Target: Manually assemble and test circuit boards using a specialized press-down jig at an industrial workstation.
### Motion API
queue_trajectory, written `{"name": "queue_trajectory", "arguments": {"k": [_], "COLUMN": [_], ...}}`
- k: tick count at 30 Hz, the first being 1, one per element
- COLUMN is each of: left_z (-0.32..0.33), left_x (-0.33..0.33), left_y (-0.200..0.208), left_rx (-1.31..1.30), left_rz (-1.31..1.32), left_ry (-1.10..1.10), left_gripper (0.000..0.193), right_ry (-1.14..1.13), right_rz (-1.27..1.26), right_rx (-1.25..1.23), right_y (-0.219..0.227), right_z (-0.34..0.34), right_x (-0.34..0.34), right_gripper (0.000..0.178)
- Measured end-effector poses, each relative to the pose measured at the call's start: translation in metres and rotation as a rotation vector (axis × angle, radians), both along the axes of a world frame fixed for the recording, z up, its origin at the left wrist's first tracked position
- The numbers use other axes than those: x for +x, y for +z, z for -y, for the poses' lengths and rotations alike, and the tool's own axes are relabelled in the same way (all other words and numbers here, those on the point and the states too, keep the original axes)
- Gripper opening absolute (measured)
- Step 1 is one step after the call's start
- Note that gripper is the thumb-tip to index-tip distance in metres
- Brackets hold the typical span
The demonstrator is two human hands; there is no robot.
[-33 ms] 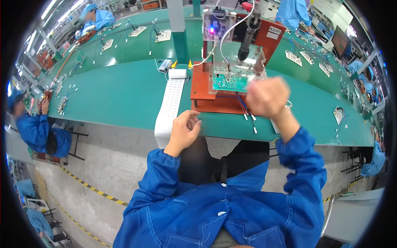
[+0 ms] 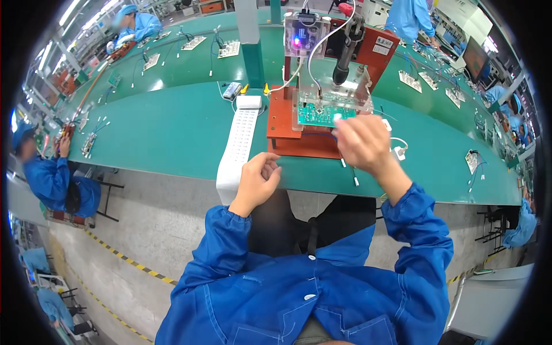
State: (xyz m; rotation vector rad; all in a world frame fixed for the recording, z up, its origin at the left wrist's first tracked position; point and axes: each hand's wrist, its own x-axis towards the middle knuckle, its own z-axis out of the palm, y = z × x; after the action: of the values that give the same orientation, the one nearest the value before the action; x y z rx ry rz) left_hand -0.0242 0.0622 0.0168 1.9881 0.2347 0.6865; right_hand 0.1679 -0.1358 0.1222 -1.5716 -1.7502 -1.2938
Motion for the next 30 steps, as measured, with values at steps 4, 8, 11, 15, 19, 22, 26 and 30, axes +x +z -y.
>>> {"name": "queue_trajectory", "arguments": {"k": [4,8,11,15,19,22,26,30], "left_z": [-0.003,-0.003,0.006,0.028,0.036,0.036,0.031,0.028], "left_x": [0.001,-0.004,-0.013,-0.038,-0.046,-0.031,0.001,0.004], "left_y": [-0.001,-0.007,-0.008,0.014,0.016,0.022,0.004,0.007], "left_rx": [-0.027,-0.043,0.052,0.422,0.76,0.754,0.645,0.641], "left_rz": [0.022,0.031,0.137,0.236,0.36,0.094,0.052,0.013], "left_ry": [-0.042,-0.002,0.106,0.208,0.1,-0.151,-0.328,-0.329], "left_gripper": [0.02,0.021,0.024,0.057,0.103,0.109,0.106,0.097], "right_ry": [-0.065,0.042,0.063,-0.01,0.102,0.113,0.141,-0.004], "right_rz": [-0.13,-0.085,-0.112,-0.671,-1.29,-1.579,-1.749,-1.633], "right_rx": [-0.069,-0.01,0.029,-0.029,-0.341,-0.522,-0.481,-0.363], "right_y": [-0.025,-0.021,-0.004,0.039,0.028,-0.02,-0.068,-0.072], "right_z": [-0.002,0.001,0.011,0.038,0.039,0.031,0.026,0.038], "right_x": [0.0,0.008,-0.007,-0.055,-0.057,-0.044,-0.029,-0.034], "right_gripper": [0.041,0.042,0.043,0.046,0.046,0.041,0.039,0.033]}}
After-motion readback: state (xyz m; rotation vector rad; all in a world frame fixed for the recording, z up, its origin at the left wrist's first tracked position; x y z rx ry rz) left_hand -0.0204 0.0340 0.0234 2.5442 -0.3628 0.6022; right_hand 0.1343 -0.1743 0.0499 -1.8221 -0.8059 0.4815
